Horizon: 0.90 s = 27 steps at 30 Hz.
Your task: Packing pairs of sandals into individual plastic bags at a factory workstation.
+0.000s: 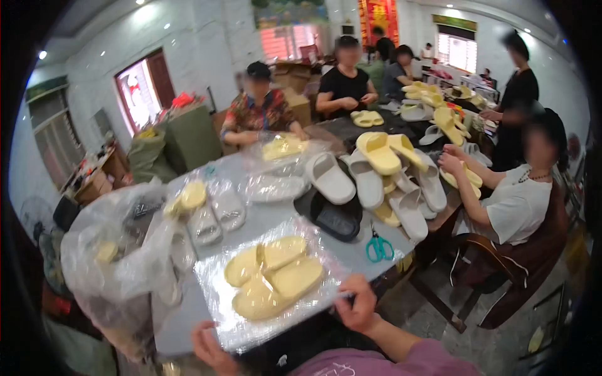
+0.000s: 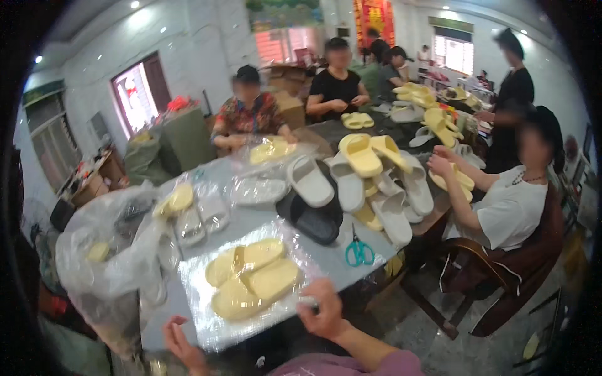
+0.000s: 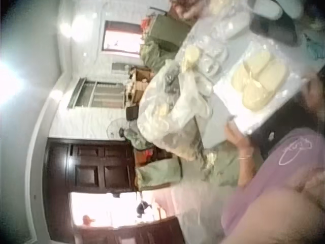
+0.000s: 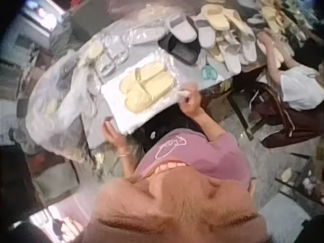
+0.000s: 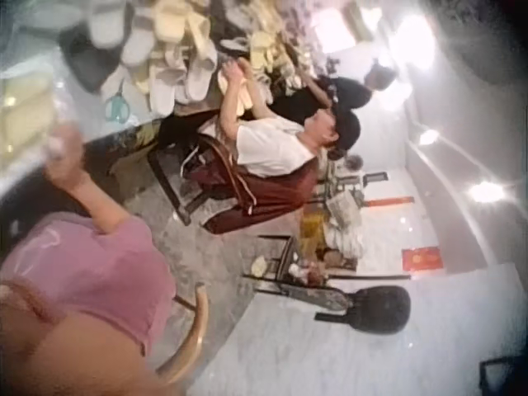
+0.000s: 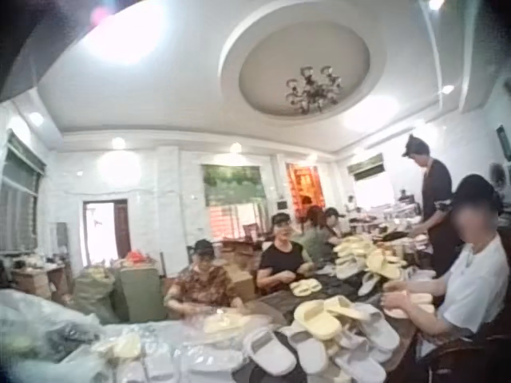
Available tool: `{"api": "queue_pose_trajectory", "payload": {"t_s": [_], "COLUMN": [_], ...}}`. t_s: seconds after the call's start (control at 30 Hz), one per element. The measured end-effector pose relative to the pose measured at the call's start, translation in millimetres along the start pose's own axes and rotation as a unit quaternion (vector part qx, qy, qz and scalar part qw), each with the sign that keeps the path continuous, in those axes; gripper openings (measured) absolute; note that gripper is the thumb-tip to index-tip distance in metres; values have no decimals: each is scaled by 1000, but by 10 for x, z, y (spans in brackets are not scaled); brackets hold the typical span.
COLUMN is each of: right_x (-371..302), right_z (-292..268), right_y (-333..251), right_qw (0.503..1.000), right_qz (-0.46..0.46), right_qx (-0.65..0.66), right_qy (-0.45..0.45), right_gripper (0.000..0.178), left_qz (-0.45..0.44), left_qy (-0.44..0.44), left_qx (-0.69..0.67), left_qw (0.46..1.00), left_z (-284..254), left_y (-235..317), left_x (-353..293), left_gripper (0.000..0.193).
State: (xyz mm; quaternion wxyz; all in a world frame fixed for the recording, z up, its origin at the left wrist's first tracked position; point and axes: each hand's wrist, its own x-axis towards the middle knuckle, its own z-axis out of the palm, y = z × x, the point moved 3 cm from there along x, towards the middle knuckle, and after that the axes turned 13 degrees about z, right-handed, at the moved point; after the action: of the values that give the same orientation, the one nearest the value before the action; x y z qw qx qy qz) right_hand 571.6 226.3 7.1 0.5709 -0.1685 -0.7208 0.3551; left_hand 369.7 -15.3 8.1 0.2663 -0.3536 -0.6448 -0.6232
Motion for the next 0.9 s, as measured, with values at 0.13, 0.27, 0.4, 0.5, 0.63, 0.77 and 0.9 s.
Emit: {"api": "queue_pose_trajectory", "payload": {"t_s": [0.13,0.27,0.4,0.5,0.63,0.77,0.9], "right_x": [-402,-597,-197,-246,-102,393,992], "right_z": [512,345,131,118,113,411,218], "right_y": [-1004,-1334,-2189,-2373,-2422,-1408,648], "right_qw": [965,856,852,881,911,860,864], "right_qz": [-131,-215,-301,-261,-176,-138,204], "right_qx": [112,55,-48,-103,-266,-108,-325], "right_qy": [-196,-467,-426,-380,-260,-479,-326], "right_gripper": [22,28,24,22,18,16,17], "left_qz": [-207,-142,43,66,49,40,-138], "left_qy": [-287,-422,-541,-332,-313,-223,-217], "left_qx": [-164,-88,25,20,17,115,115], "left_qw": [921,891,840,941,948,967,960], "left_z": [479,676,492,370,465,185,149], "left_y": [256,545,580,499,471,108,-523], "left_x": [-1117,-1243,-1172,-920,-483,-87,171], "left_gripper": [21,28,20,14,16,12,22]}}
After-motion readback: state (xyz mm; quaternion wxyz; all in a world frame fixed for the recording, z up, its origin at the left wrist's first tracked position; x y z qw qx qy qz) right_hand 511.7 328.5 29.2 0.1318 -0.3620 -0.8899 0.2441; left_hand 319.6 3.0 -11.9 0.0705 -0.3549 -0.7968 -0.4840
